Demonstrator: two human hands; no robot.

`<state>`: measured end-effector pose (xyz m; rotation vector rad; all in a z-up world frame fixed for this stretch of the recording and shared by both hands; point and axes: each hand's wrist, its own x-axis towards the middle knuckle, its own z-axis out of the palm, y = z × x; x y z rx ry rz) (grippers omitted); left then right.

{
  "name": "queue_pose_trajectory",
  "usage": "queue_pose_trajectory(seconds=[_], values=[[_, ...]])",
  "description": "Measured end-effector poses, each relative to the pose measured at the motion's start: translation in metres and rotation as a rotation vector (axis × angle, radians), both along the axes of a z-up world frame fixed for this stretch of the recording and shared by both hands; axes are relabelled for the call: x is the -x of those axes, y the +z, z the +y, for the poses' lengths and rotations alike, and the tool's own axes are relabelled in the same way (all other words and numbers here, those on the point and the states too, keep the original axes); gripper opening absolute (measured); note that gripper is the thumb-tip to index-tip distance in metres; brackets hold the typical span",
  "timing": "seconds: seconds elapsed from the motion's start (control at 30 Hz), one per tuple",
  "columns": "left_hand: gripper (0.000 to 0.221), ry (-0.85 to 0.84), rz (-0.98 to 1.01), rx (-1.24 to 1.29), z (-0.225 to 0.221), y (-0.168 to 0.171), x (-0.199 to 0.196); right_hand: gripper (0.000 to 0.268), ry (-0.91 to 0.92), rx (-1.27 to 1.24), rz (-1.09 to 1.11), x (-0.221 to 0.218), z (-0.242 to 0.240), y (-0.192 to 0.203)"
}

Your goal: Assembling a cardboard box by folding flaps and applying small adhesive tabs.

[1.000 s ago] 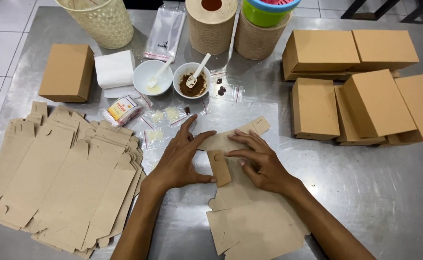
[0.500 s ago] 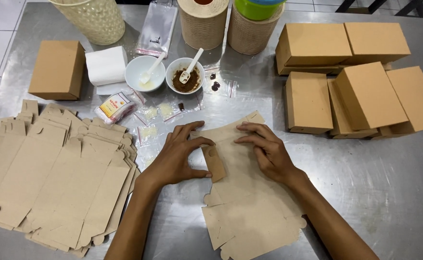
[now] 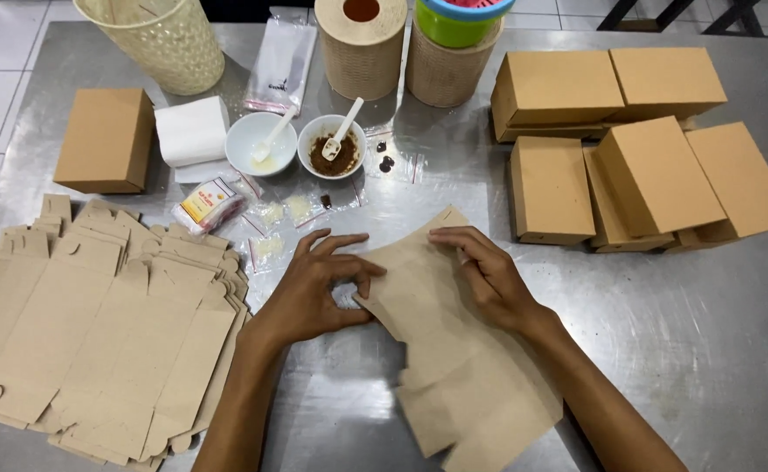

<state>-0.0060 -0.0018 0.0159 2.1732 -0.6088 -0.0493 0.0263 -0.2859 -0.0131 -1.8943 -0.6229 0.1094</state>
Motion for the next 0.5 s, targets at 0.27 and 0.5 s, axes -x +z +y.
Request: queue_pose_trajectory(seconds=[0.27,0.5], values=[[0.027,0.106,-0.121,0.336,0.001,-0.002,0.000,0.046,-0.050,-0.424,0.354,-0.007,-0.003,-0.017],[0.026,0.468,-0.079,0.471,0.007,-0.017,-0.002,0.035,-0.356,0.332,-0.054,-0.013,-0.051,-0.114]])
